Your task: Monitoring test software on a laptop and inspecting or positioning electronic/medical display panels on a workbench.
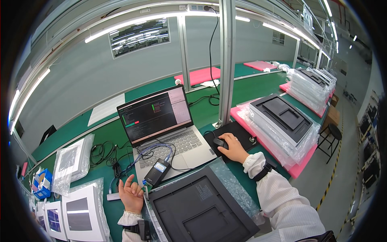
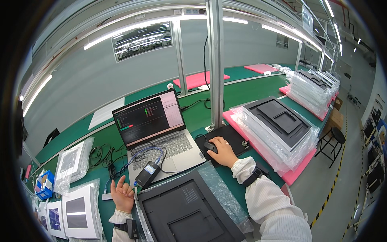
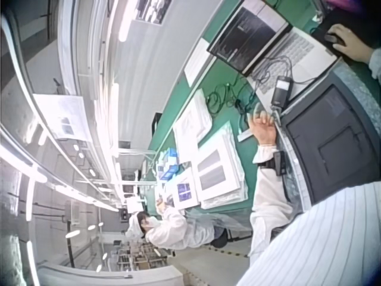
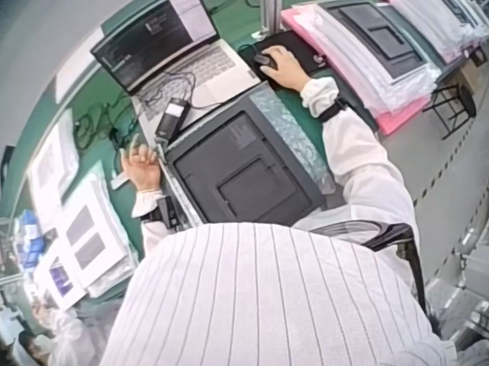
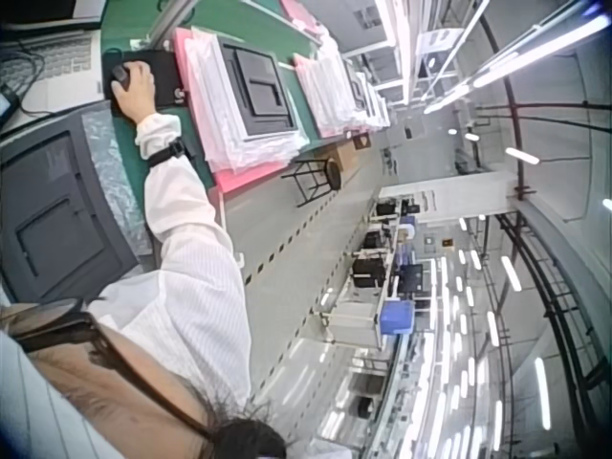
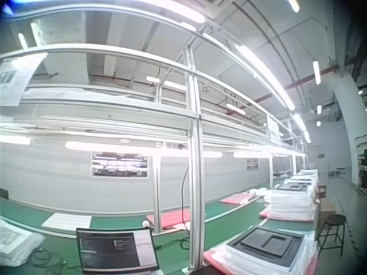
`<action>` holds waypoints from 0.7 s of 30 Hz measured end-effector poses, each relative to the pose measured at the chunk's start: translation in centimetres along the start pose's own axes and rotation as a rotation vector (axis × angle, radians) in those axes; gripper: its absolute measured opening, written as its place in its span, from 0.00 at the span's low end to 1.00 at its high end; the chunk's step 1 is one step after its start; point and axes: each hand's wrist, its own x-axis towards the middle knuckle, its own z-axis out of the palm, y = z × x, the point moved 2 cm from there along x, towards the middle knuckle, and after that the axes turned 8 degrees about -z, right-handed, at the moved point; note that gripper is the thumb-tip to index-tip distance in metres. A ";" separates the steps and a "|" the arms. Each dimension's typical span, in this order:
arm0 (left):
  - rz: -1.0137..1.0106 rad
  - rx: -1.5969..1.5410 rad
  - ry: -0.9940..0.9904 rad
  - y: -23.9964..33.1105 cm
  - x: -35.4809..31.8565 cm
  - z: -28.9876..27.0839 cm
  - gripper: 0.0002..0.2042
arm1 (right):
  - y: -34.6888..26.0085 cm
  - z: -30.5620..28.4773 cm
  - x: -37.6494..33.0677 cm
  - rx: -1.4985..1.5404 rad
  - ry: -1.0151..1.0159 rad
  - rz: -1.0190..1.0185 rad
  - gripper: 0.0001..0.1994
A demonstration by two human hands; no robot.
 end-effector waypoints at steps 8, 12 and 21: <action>0.004 0.004 -0.002 0.0 0.0 0.0 0.26 | -0.1 0.1 -0.1 0.005 -0.004 0.015 0.25; 0.004 -0.002 -0.007 0.0 0.0 0.0 0.26 | 0.0 0.1 -0.1 -0.006 -0.003 0.005 0.25; 0.004 0.009 0.001 0.0 0.1 0.1 0.26 | 0.0 0.1 0.0 0.007 -0.006 0.007 0.23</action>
